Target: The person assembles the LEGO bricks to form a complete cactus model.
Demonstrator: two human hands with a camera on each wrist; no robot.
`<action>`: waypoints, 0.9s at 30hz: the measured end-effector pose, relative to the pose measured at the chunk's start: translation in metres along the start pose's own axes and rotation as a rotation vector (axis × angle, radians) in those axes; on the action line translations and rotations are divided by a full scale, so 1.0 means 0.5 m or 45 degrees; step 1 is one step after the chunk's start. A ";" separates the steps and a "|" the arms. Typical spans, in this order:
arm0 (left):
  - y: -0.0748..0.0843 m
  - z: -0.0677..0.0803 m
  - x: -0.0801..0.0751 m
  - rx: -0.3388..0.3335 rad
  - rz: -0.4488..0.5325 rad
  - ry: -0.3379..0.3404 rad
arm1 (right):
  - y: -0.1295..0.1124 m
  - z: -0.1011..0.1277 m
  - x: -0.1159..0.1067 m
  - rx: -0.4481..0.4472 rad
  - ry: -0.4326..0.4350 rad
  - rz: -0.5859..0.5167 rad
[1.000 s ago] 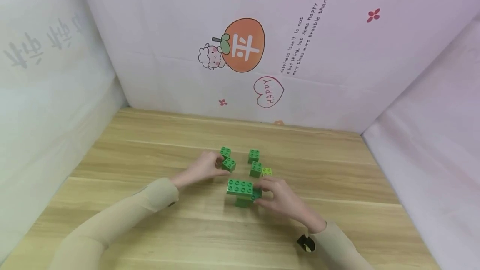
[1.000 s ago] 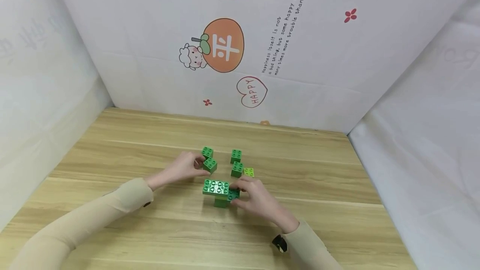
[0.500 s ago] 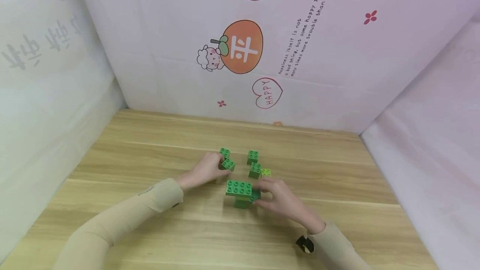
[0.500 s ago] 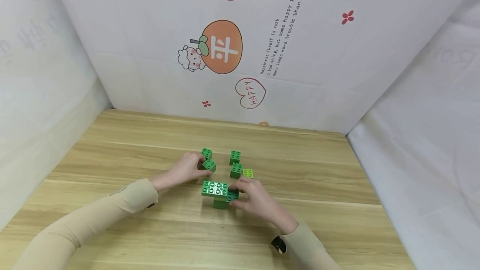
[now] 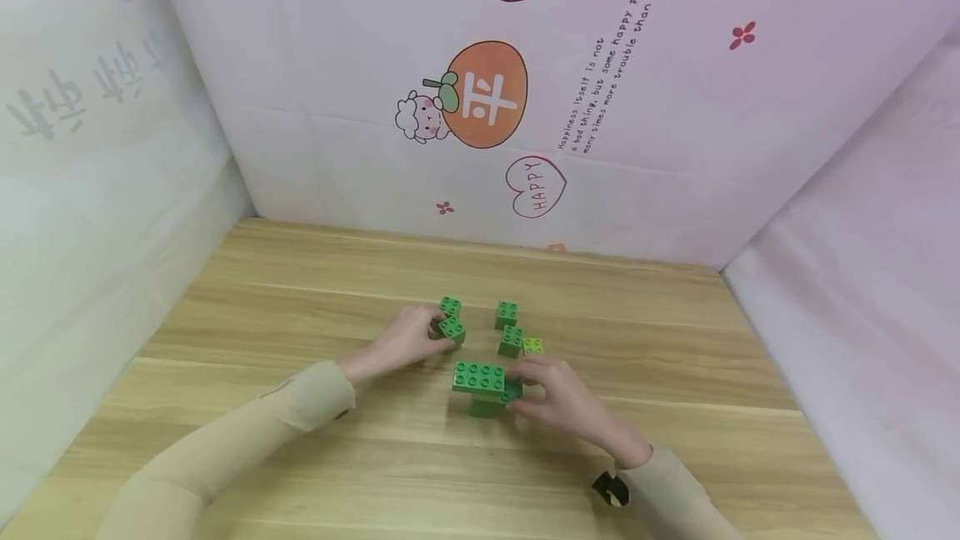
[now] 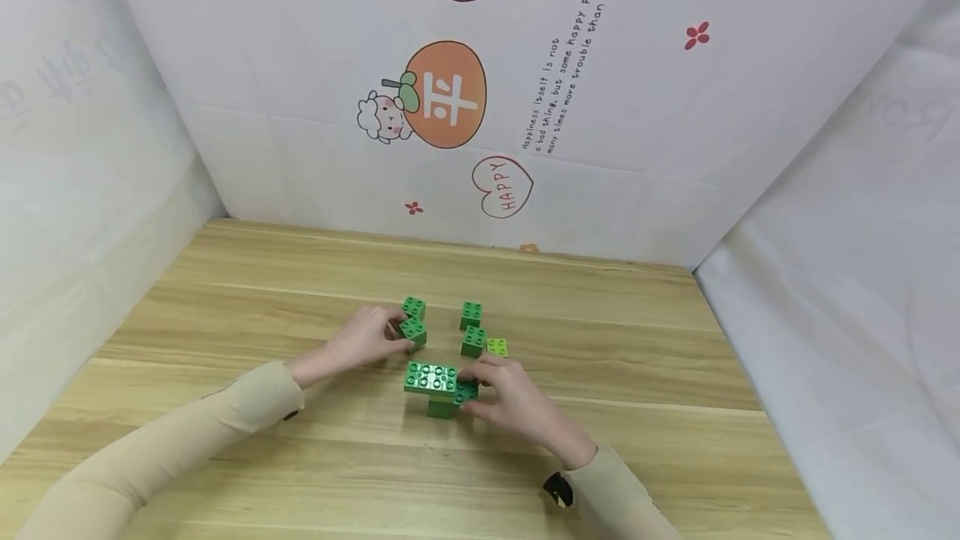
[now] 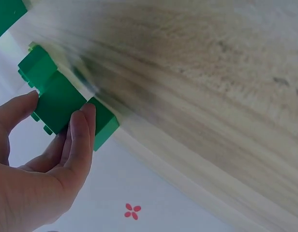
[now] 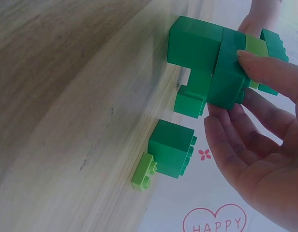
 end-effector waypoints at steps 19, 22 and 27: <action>0.012 0.027 -0.068 0.057 0.016 0.004 | 0.000 0.000 0.002 -0.064 0.010 0.011; 0.016 0.032 -0.078 0.067 0.004 0.009 | -0.001 0.000 0.002 -0.067 0.011 0.011; 0.024 0.043 -0.092 0.094 -0.009 0.021 | -0.001 0.000 0.002 -0.061 0.006 0.009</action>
Point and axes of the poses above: each hand's wrist, its own z-axis away from the middle knuckle, its own x-axis out of the palm, y = z × x, the point moved 1 cm from there along -z, towards the middle knuckle, and after that the axes turned 10 degrees about -z, right-handed, at the moved point
